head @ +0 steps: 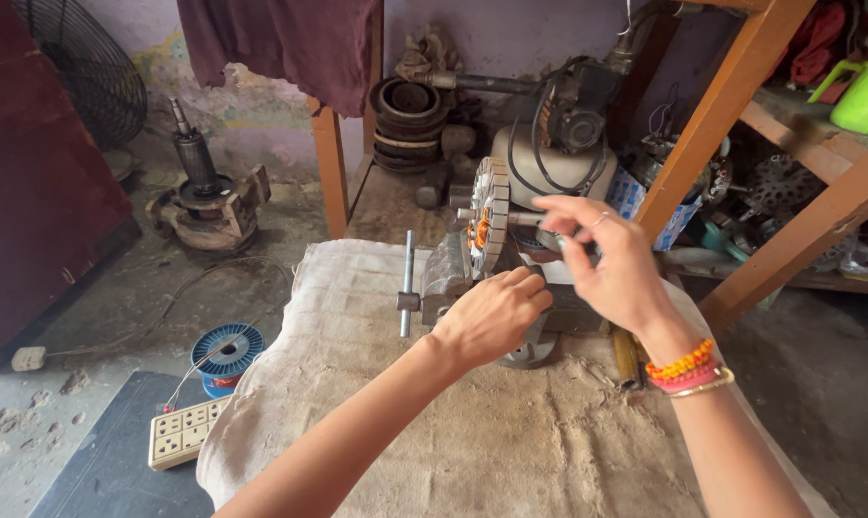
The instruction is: The person works on a circular motor component clamped in a bench vise, fitting small wedge-like pieces into slots around its rim by hand. They press each piece into place, rotate the component, and occasionally use a screwdriver to adjust or seat the pieces as they work around the part.
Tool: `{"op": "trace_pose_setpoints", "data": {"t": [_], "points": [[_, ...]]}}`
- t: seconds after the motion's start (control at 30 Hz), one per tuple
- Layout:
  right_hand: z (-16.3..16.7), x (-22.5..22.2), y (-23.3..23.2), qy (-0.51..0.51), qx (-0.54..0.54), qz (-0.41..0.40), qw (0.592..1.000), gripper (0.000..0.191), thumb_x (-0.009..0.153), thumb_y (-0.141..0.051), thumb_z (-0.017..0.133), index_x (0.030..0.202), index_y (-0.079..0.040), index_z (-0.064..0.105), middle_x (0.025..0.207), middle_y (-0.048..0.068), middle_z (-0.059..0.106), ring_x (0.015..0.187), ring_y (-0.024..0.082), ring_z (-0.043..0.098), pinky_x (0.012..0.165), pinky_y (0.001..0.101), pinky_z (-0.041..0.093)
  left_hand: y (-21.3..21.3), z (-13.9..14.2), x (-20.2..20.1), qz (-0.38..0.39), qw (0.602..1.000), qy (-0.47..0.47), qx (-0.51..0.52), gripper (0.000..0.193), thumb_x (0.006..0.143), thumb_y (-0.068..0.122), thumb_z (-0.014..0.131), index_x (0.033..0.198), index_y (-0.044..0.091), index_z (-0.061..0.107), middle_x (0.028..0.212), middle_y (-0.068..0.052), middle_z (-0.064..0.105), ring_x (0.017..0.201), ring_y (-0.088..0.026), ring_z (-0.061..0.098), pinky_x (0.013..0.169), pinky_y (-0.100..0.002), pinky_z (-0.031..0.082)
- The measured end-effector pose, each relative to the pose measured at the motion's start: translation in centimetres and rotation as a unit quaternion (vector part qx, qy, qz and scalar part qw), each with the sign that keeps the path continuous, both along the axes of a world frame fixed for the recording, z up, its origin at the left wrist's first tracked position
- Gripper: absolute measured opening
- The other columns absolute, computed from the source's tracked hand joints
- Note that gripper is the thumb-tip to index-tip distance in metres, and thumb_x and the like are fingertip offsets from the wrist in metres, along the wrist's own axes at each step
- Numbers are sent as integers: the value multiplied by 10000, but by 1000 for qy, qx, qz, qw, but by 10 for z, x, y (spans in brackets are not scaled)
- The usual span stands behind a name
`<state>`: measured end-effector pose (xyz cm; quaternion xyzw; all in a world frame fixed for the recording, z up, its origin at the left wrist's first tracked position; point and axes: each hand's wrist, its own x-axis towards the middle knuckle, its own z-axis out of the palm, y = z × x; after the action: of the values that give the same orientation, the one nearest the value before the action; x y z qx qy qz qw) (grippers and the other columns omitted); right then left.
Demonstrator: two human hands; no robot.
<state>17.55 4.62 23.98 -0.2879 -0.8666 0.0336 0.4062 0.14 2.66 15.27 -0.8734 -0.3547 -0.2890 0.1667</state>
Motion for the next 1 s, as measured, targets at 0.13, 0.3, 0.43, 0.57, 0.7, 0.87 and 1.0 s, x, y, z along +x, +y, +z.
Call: {"op": "trace_pose_setpoints", "data": {"t": [0.13,0.3,0.43,0.57,0.7,0.87,1.0], "points": [[-1,-16,-3,-120,-49,42,991,686,840,136,531,1386,-272,611,1146,6,741,886,180,695,690,323,568,-10,7,-7,-29,999,-17,13,304,712,-46,642,1008,11,676,975,-115,645,992,-259,649,919,-370,547],[-10,-5,1,-194,44,23,980,871,738,150,586,1489,-287,528,991,42,707,898,179,665,814,336,590,-17,18,-25,-68,996,-56,5,176,791,-69,601,948,-15,660,970,-146,659,932,-271,663,862,-385,581],[-15,4,6,-79,-30,43,996,819,794,131,568,1530,-206,444,1018,33,707,803,136,615,732,303,541,-18,25,-50,-116,979,-163,30,244,763,-76,572,993,-56,650,983,-179,675,938,-297,665,841,-383,591],[-19,0,10,-14,-98,56,994,817,791,106,554,1552,-131,372,996,20,713,781,107,596,701,268,499,-1,26,-61,-112,845,-480,-208,106,930,-6,508,924,3,613,933,-89,646,883,-153,662,819,-330,580],[-22,-7,13,34,-93,60,993,798,800,100,539,1549,-129,385,1016,22,721,802,103,596,726,263,499,24,23,-65,-182,667,-663,-289,233,1048,73,464,857,55,596,863,-53,609,805,-131,572,808,-316,514],[-28,-13,20,57,-71,71,993,776,819,105,535,1545,-125,389,1031,39,713,830,113,605,753,261,512,41,13,-67,-223,532,-754,-314,203,1050,78,446,901,54,582,878,-41,592,813,-134,549,818,-310,510],[-34,-19,23,61,-88,82,991,772,825,102,546,1543,-116,365,1119,59,725,896,128,639,780,274,527,47,7,-74,-197,452,-813,-308,176,1039,75,474,907,47,586,886,-49,572,835,-150,547,853,-329,528]]}}
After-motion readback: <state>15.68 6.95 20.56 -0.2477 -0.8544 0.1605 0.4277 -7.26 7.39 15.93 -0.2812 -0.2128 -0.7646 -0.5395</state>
